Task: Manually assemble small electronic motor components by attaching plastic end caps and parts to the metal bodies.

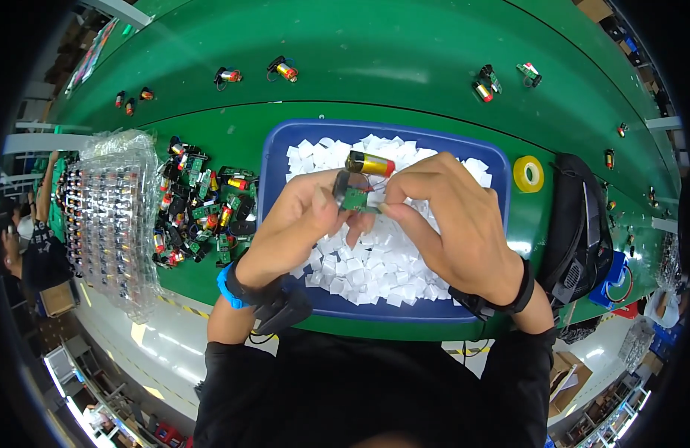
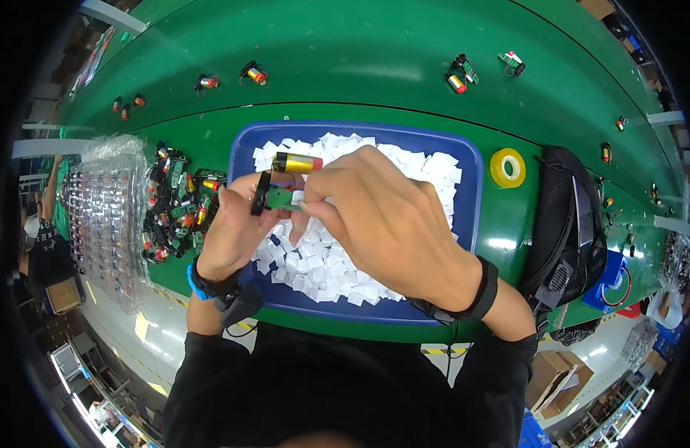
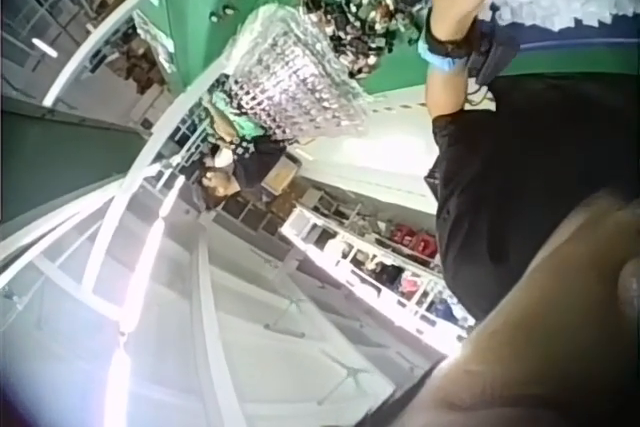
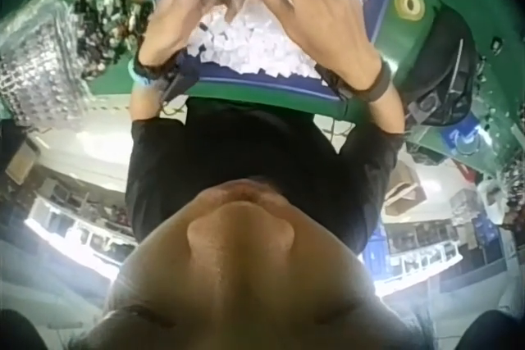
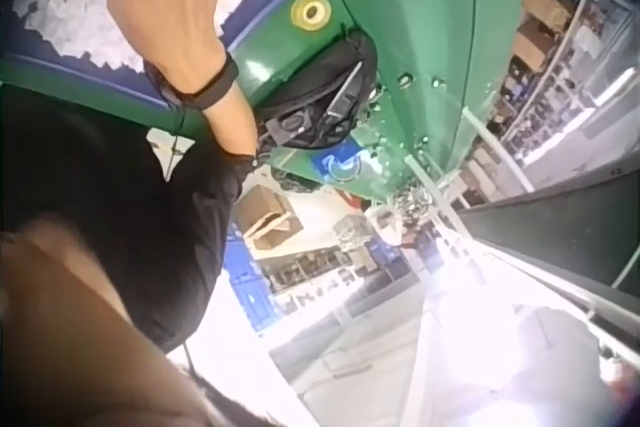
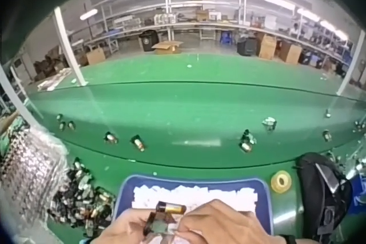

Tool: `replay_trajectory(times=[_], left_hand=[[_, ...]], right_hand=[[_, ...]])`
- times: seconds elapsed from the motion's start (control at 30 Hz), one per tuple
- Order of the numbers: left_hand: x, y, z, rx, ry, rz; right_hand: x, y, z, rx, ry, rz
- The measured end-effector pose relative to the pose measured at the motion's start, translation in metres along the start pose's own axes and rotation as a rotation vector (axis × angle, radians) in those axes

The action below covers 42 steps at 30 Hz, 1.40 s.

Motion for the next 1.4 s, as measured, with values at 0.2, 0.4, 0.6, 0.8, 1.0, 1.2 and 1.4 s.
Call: replay_trajectory(times=[0.2,0.4,0.6,0.8,1.0,1.2,1.4], left_hand=[[-0.004,-0.003,-0.005,-0.159,0.035,-0.211],[-0.003,-0.001,-0.004,-0.281,-0.04,-0.214],[-0.002,0.0,-0.006,-0.281,-0.018,-0.239],[-0.001,-0.011,-0.003,-0.48,-0.068,-0.274],[0.003,-0.02,-0.005,-0.806,-0.042,-0.287],[0.005,-0.013,-0.007,-0.557,0.051,-0.183],[0.004,0.001,-0.005,-0.061,0.163,0.025]], right_hand=[[0.001,-0.005,-0.002,0.186,0.064,-0.024],[0.002,-0.002,-0.011,-0.028,-0.066,-0.043],[-0.002,0.033,-0.02,0.258,-0.315,-0.024],[-0.008,0.014,-0.006,-0.077,-0.182,-0.026],[-0.004,0.004,-0.009,-0.062,-0.111,0.004],[-0.009,0.007,-0.012,-0.06,-0.058,0.043],[-0.011,0.013,-0.004,-0.109,-0.021,0.127]])
Point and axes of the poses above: each hand's wrist, its own x-axis away from the middle knuckle, its own y-axis out of the back of the hand, z = x × y, the point moved 1 cm from there along -x, towards the middle knuckle, and after that the axes turned 13 degrees about -x, right-handed, at the moved point
